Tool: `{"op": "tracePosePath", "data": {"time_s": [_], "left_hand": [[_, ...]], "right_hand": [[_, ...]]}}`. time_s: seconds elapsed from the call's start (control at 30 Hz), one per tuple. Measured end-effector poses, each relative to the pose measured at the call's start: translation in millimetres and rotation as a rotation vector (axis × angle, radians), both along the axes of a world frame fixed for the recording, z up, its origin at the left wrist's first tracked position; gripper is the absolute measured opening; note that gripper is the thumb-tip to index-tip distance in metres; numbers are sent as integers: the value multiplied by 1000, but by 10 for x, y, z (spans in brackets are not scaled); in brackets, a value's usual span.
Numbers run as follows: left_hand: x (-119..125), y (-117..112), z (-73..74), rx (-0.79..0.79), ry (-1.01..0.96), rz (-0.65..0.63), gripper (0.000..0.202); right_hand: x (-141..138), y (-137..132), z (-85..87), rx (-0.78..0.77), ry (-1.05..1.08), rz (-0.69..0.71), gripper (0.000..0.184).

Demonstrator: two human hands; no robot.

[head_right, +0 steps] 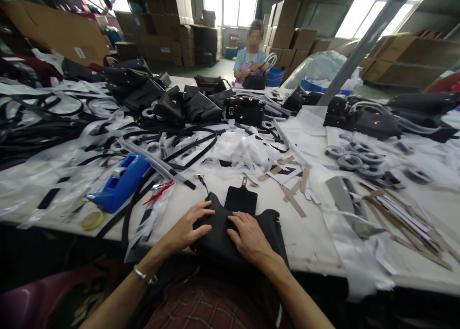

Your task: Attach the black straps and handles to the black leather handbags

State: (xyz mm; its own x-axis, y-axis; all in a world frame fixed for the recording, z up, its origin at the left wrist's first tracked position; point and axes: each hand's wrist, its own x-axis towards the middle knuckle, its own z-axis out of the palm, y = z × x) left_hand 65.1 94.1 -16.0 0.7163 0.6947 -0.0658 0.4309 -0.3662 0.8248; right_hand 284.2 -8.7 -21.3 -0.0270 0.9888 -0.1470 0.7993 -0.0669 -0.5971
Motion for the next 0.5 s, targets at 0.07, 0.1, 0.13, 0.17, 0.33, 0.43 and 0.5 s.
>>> {"op": "tracePosePath", "data": {"time_s": [0.07,0.1,0.13,0.17,0.33,0.43,0.5], "left_hand": [[-39,-24,46,-21,7,-32,35],[-72,-46,78,-32,8,-50,35],[-110,-69,113,-43,6,-67,35],[-150,-88,148,-54,2,-84,35],[-275,62,230,-184,-19,-83,29],[-232,428,160,-70,35,89,15],[-165,753,80,171,151,262,15]], "right_hand": [[6,-81,11,-65,-4,34,43],[15,-129,25,-105,0,53,44],[27,-178,35,-141,6,72,44],[39,-221,35,-169,14,93,45],[56,-248,-158,-111,-21,99,49],[33,-153,-349,14,-112,74,51],[27,-114,-461,125,-165,81,47]]}}
